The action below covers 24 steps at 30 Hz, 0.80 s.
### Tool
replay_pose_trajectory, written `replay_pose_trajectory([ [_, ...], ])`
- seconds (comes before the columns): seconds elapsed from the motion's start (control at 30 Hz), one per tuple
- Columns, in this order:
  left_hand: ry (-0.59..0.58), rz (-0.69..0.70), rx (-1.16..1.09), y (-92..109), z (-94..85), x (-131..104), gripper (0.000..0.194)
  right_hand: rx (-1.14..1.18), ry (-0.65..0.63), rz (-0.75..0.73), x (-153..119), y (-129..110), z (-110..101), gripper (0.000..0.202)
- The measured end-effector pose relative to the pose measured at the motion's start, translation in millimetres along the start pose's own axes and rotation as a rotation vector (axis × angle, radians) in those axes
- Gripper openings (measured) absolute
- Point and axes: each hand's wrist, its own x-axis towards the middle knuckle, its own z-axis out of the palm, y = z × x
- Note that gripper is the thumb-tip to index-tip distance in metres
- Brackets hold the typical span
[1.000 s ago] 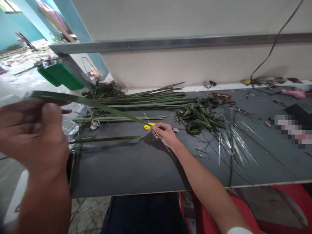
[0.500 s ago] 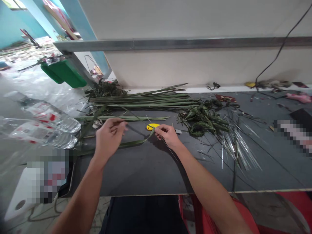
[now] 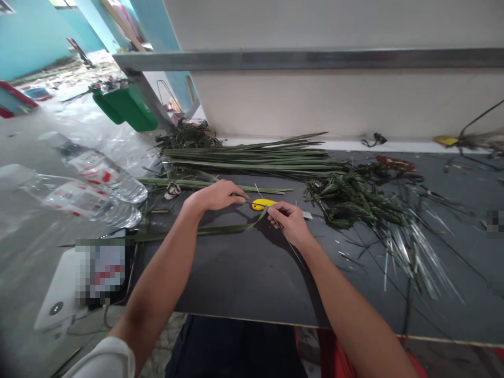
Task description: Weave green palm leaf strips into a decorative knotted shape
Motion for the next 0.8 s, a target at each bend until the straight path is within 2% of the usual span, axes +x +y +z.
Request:
replay_pose_trajectory([
  [0.17, -0.001, -0.045, 0.078, 4.0, -12.7, -6.3, 0.015, -0.021, -0.003, 0.002, -0.4, -1.5, 2.1, 0.037],
  [0.3, 0.006, -0.054, 0.004, 6.9, -22.3, -14.8, 0.014, -0.046, -0.023, -0.028, -0.4, -0.6, 3.1, 0.038],
  [0.47, 0.237, -0.14, -0.115, -1.1, -21.5, -15.3, 0.018, -0.078, -0.062, -0.06, -0.3, 2.7, 2.1, 0.034],
  [0.5, 0.251, -0.146, -0.119, -1.0, -20.8, -14.3, 0.018, -0.078, -0.07, -0.065, -0.3, 3.1, 1.7, 0.034],
  [0.67, 0.067, -0.116, -0.053, 13.4, -21.3, -12.3, 0.015, -0.084, -0.082, -0.096, -0.2, 3.2, 1.0, 0.032],
  [0.8, 0.041, -0.119, 0.022, 22.6, -21.0, -12.0, 0.016, -0.078, -0.088, -0.096, 0.4, 3.6, 1.8, 0.033],
])
